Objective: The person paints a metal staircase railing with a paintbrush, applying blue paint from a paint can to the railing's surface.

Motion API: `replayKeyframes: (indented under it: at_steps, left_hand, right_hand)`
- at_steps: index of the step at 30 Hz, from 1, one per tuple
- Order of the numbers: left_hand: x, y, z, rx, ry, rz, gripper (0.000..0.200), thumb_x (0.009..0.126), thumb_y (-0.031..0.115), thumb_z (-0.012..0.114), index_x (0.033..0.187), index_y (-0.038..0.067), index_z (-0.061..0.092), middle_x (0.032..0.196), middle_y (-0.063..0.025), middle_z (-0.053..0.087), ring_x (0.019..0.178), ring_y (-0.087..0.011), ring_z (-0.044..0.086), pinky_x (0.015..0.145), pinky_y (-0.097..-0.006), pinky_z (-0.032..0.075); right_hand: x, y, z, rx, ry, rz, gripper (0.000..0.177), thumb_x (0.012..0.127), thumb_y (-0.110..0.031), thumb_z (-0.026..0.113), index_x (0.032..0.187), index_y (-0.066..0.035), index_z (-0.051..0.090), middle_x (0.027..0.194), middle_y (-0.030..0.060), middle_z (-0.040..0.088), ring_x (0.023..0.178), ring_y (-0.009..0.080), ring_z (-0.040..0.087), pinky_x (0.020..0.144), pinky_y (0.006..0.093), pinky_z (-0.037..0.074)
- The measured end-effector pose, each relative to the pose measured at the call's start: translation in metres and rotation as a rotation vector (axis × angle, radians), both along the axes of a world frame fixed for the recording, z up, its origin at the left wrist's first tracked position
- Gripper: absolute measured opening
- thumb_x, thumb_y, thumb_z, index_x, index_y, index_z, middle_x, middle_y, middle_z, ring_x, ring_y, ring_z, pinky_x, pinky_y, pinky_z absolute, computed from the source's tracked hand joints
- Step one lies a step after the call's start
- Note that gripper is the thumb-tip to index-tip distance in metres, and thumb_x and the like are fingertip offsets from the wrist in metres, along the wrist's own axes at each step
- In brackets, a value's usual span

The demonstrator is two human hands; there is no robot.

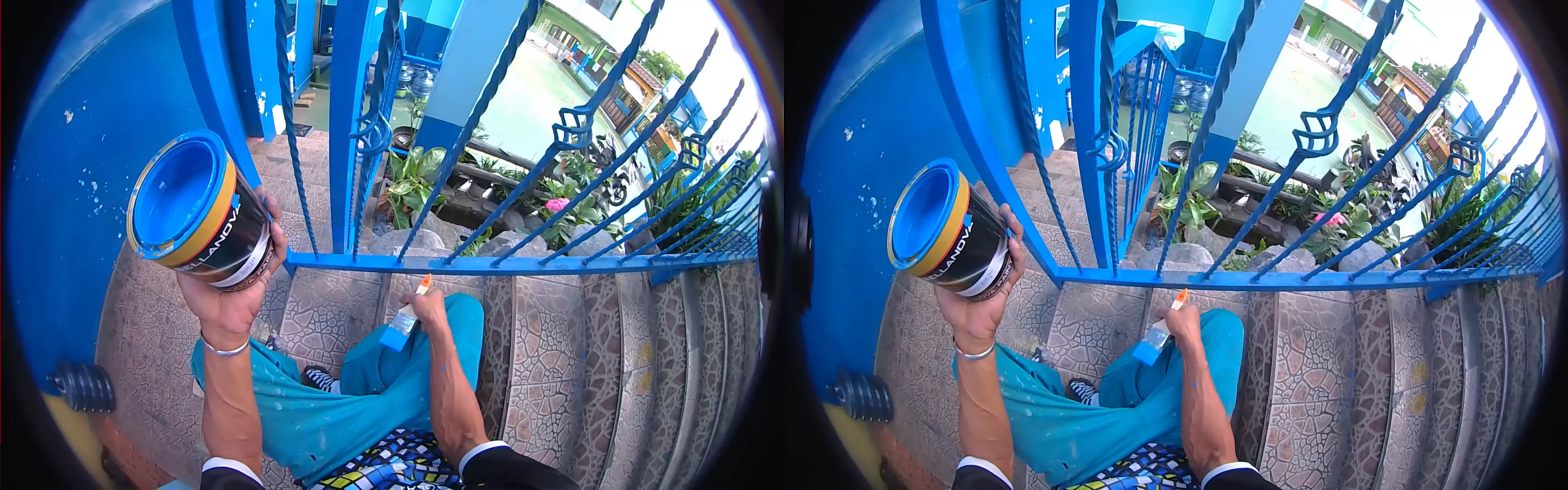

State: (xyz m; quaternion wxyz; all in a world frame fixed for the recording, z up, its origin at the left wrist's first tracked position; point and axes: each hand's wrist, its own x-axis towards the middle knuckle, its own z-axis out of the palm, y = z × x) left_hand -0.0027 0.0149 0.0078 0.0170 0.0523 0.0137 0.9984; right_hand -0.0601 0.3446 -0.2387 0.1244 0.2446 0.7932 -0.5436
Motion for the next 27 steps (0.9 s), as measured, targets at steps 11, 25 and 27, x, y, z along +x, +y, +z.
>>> replayKeyframes:
  at_steps: [11,25,27]
  left_hand:
    - [-0.001,0.003,-0.006,0.032,0.037,-0.018,0.084,0.101,0.059,0.057,0.161,0.003,0.04,0.155,-0.0265,0.049,0.146,-0.0435,0.045,0.117,-0.061,0.043]
    - [0.007,0.002,-0.012,0.13,-0.04,-0.034,0.076,0.099,0.066,0.047,0.158,0.016,0.046,0.158,-0.0247,0.048,0.141,-0.0475,0.051,0.109,-0.0702,0.045]
    - [0.009,-0.001,-0.01,0.142,-0.048,-0.026,0.077,0.099,0.065,0.047,0.158,0.016,0.046,0.158,-0.025,0.048,0.142,-0.0477,0.051,0.109,-0.0702,0.045]
  right_hand:
    - [0.018,0.027,0.045,-0.973,0.21,-0.394,0.04,0.108,-0.042,0.067,0.122,-0.005,0.06,0.098,0.0091,0.071,0.087,0.0256,0.073,0.076,0.0413,0.061]
    - [0.016,0.078,0.147,-0.316,0.823,-0.04,0.025,0.097,-0.004,0.077,0.118,0.005,0.068,0.105,0.0139,0.075,0.088,0.0186,0.072,0.08,0.0322,0.06]
    - [0.014,0.06,0.175,0.053,0.909,0.016,0.022,0.093,-0.003,0.08,0.112,0.004,0.074,0.102,0.0103,0.076,0.087,0.0161,0.069,0.084,0.032,0.056]
